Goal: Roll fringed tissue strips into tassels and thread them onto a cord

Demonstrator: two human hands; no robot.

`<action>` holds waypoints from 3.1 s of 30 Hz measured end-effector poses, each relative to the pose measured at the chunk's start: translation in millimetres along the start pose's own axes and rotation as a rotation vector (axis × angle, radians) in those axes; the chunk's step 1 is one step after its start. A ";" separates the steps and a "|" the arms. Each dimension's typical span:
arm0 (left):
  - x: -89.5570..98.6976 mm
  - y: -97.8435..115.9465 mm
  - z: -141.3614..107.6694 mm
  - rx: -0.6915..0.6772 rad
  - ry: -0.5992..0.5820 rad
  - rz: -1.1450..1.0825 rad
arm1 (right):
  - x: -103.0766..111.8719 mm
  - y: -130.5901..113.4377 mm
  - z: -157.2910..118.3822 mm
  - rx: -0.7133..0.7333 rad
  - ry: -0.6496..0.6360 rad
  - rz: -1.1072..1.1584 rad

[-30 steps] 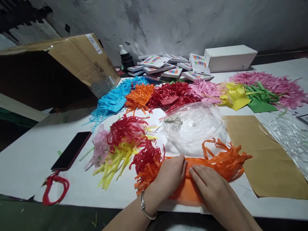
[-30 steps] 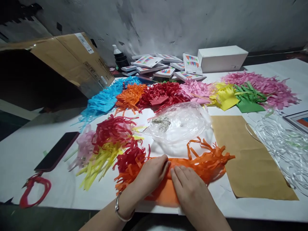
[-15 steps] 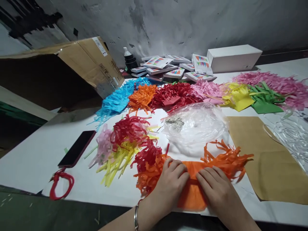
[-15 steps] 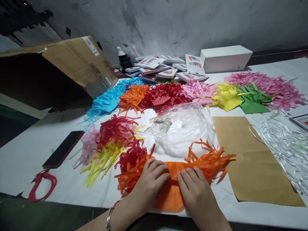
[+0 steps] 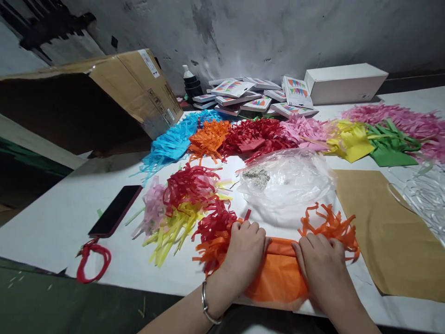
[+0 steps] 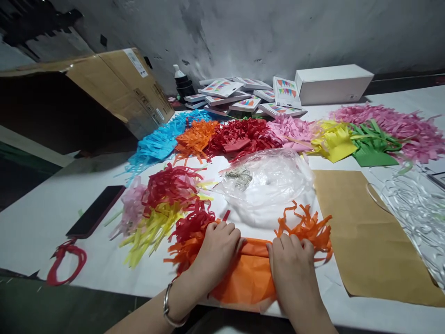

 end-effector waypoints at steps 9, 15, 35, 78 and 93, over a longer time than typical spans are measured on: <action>0.3 -0.9 1.5 -0.025 0.026 -0.004 | 5.9 -14.3 4.9 0.188 0.143 0.328; -2.0 -8.2 -14.3 -0.244 0.312 -0.102 | 1.0 -16.0 5.3 0.189 0.142 0.372; -9.1 -22.6 -31.8 -0.390 0.330 -0.277 | 1.7 0.2 -23.9 0.201 0.236 0.416; -10.4 -3.1 -28.3 -0.190 0.229 -0.201 | -1.5 -1.2 -21.0 0.008 0.174 0.392; -6.7 3.3 -11.8 -0.538 0.219 0.047 | -2.2 -19.7 -11.8 0.059 0.181 0.339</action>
Point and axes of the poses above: each hand's wrist, its own z-axis towards the middle knuckle, its own x-axis out of the back of the hand, y = z × x, the point moved 1 cm from there along z, towards the middle knuckle, and after that the axes turned 7 degrees about y, right-handed, at the moved point
